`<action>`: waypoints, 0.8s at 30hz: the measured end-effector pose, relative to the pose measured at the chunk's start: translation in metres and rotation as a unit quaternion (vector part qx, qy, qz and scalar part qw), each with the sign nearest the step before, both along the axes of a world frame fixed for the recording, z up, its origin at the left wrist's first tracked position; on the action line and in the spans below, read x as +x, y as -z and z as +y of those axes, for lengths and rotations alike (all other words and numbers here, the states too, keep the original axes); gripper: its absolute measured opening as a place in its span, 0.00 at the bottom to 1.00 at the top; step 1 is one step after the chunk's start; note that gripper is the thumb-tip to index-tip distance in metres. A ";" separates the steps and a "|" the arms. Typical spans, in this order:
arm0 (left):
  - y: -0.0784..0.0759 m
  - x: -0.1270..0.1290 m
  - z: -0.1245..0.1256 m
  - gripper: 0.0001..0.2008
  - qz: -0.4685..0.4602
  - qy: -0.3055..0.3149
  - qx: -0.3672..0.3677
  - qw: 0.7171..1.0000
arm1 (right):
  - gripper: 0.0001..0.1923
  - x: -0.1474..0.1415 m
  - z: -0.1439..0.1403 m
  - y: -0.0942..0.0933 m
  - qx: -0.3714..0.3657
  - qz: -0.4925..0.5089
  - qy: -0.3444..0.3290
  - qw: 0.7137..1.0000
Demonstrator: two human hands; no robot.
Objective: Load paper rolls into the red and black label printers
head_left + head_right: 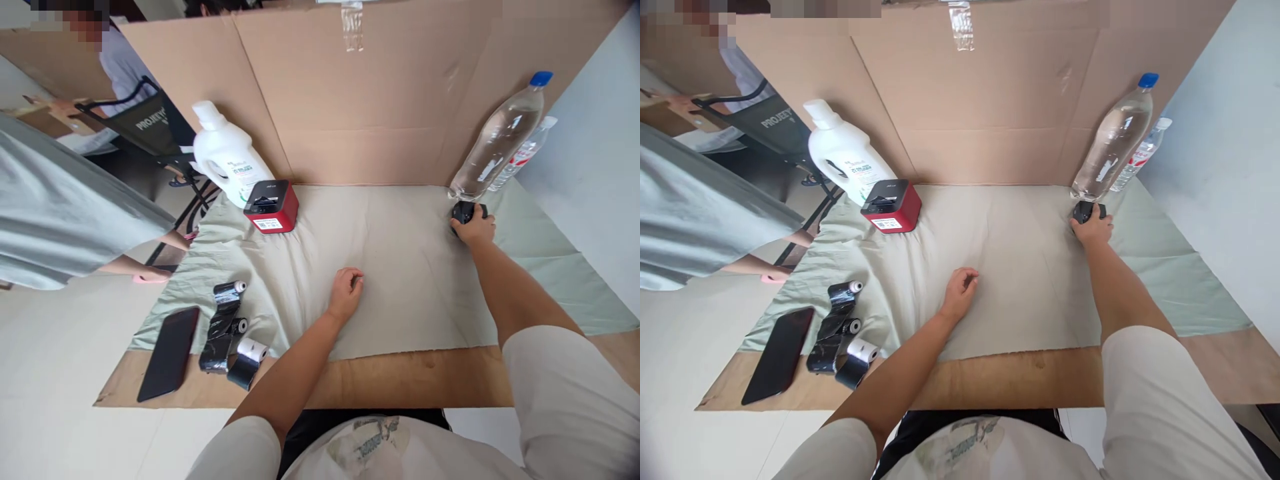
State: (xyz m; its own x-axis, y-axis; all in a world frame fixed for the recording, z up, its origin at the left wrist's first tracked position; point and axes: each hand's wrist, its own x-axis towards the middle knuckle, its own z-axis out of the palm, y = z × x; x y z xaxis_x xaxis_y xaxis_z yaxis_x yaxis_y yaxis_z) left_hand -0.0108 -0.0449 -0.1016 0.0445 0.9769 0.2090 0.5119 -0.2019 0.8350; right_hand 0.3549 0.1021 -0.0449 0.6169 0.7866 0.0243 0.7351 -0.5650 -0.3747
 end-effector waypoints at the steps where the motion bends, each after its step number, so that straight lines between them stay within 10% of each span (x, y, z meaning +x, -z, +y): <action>1: -0.001 0.000 0.000 0.06 0.004 0.001 -0.001 1.000 | 0.47 -0.003 -0.004 0.000 0.004 0.006 -0.005 1.000; 12: -0.004 -0.001 0.000 0.07 0.044 0.023 -0.003 0.999 | 0.43 -0.156 -0.120 0.008 0.097 0.054 -0.383 0.917; 24: 0.002 -0.010 -0.002 0.20 0.027 0.022 0.027 0.999 | 0.42 -0.227 -0.209 0.043 0.151 0.003 -0.354 0.923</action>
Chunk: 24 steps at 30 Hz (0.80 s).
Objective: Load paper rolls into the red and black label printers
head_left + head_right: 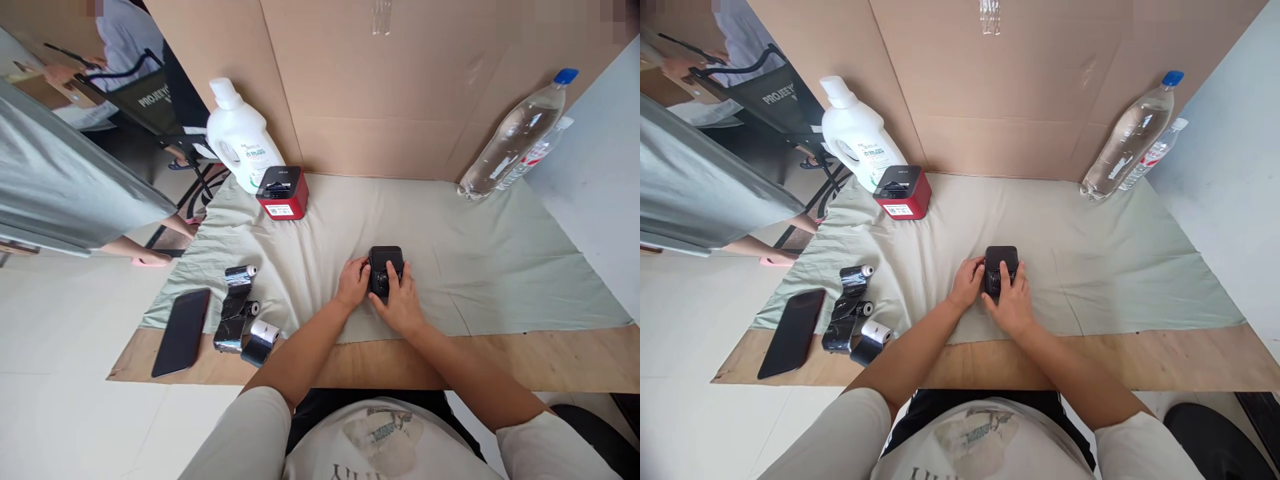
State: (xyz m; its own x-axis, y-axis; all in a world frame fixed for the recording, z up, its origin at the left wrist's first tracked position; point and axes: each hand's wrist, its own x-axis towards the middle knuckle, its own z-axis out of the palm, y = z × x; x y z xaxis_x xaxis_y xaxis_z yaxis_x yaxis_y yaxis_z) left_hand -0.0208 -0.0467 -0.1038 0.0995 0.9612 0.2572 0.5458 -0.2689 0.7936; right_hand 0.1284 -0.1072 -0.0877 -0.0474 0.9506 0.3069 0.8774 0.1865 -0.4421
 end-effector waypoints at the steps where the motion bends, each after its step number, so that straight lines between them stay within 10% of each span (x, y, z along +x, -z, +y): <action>1: 0.000 0.000 0.001 0.19 0.003 0.001 -0.002 1.000 | 0.40 0.001 -0.003 0.001 0.003 -0.001 -0.011 1.000; 9: -0.002 0.000 0.003 0.14 0.008 -0.009 -0.021 1.000 | 0.20 0.029 0.041 0.001 -0.005 0.173 0.010 0.985; 13: -0.005 0.000 0.003 0.13 -0.001 -0.015 -0.040 0.999 | 0.31 0.032 0.068 0.016 -0.061 0.275 0.043 0.959; 24: -0.009 0.003 0.000 0.20 -0.099 -0.023 -0.099 0.990 | 0.35 0.026 0.052 0.026 0.007 0.161 -0.004 0.987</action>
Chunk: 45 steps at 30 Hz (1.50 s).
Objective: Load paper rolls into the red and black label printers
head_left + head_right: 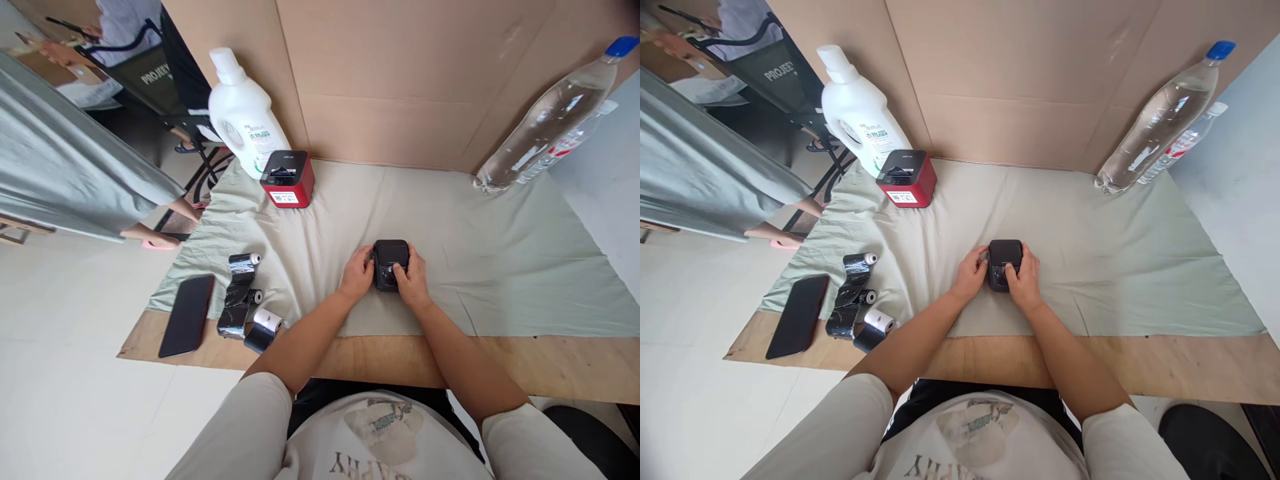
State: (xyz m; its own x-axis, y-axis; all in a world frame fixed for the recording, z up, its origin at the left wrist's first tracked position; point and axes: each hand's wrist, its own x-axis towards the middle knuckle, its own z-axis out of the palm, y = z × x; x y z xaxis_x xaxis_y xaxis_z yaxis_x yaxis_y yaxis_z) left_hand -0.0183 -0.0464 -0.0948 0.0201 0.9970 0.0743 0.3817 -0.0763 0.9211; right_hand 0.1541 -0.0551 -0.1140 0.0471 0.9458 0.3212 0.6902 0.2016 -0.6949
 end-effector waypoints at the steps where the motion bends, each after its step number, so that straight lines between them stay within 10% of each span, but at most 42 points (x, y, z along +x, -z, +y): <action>1: 0.000 0.000 0.002 0.22 -0.027 0.008 -0.030 0.999 | 0.35 -0.001 0.000 0.000 0.004 -0.014 -0.001 1.000; 9: -0.016 -0.008 0.024 0.33 -0.214 0.066 -0.247 0.943 | 0.34 -0.004 0.002 0.002 0.009 -0.019 -0.006 1.000; 25: -0.024 -0.006 0.036 0.36 -0.221 0.047 -0.272 0.935 | 0.34 -0.004 0.002 0.010 -0.020 0.116 0.001 0.993; 34: -0.024 -0.005 0.022 0.29 -0.201 0.067 -0.208 0.955 | 0.25 0.004 0.011 0.000 -0.066 0.314 0.011 0.947; 45: -0.038 0.013 0.029 0.16 0.016 -0.023 -0.005 1.000 | 0.27 0.008 0.011 -0.012 0.023 0.216 0.005 0.976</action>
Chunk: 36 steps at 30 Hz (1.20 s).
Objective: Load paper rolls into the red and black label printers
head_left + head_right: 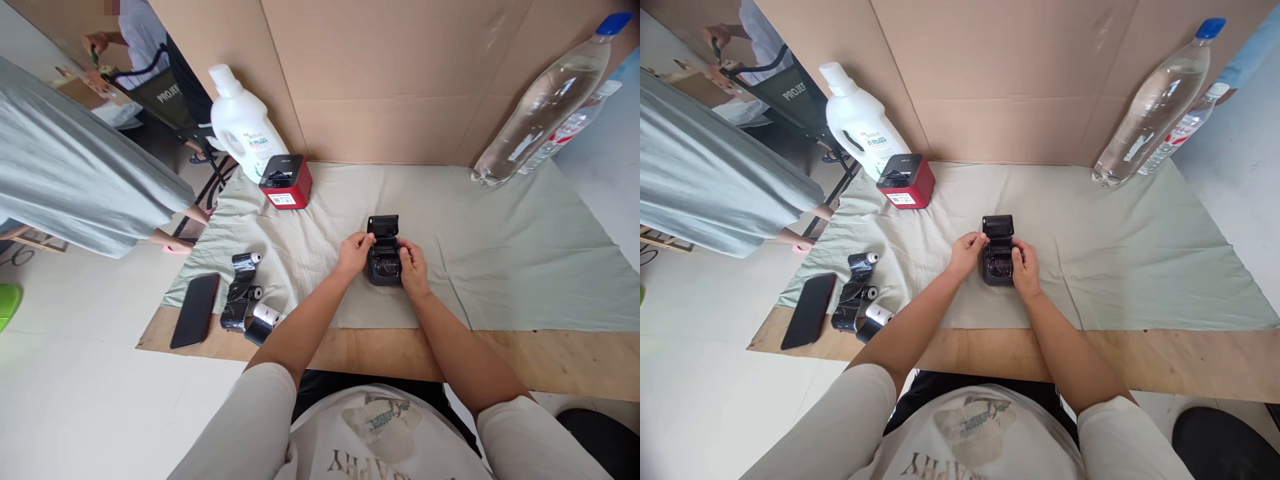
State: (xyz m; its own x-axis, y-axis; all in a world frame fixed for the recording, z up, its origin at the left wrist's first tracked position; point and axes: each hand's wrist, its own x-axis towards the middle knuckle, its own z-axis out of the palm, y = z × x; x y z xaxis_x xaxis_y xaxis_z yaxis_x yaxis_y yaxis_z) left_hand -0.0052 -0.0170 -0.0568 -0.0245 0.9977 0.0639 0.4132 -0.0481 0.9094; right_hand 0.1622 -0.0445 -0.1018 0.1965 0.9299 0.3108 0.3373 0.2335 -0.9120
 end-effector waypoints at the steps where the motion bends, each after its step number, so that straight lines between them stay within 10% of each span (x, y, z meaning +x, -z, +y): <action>1: -0.002 0.003 0.000 0.13 0.013 0.000 0.017 1.000 | 0.27 0.000 0.001 0.001 -0.008 0.006 0.004 1.000; 6: -0.015 0.017 0.001 0.12 0.189 0.081 0.067 0.976 | 0.26 0.000 0.003 0.006 -0.029 0.026 0.010 0.999; 18: -0.048 0.045 0.023 0.12 0.533 0.258 -0.051 0.805 | 0.25 0.001 0.004 0.009 -0.022 0.052 0.005 0.998; 29: -0.044 0.034 0.010 0.11 0.447 0.229 0.006 0.864 | 0.25 0.003 0.006 0.011 -0.020 0.040 0.015 0.999; 36: -0.052 -0.004 -0.011 0.14 0.193 0.155 0.068 0.966 | 0.24 0.006 0.005 0.011 -0.016 0.020 0.007 1.000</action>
State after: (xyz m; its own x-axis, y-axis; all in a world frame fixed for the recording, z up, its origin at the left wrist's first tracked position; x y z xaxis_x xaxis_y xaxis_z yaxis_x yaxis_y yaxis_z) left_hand -0.0092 -0.0280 -0.0048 0.3268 0.9348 0.1391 0.6667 -0.3323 0.6672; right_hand 0.1681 -0.0393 -0.1124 0.2213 0.9365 0.2720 0.3037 0.1988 -0.9318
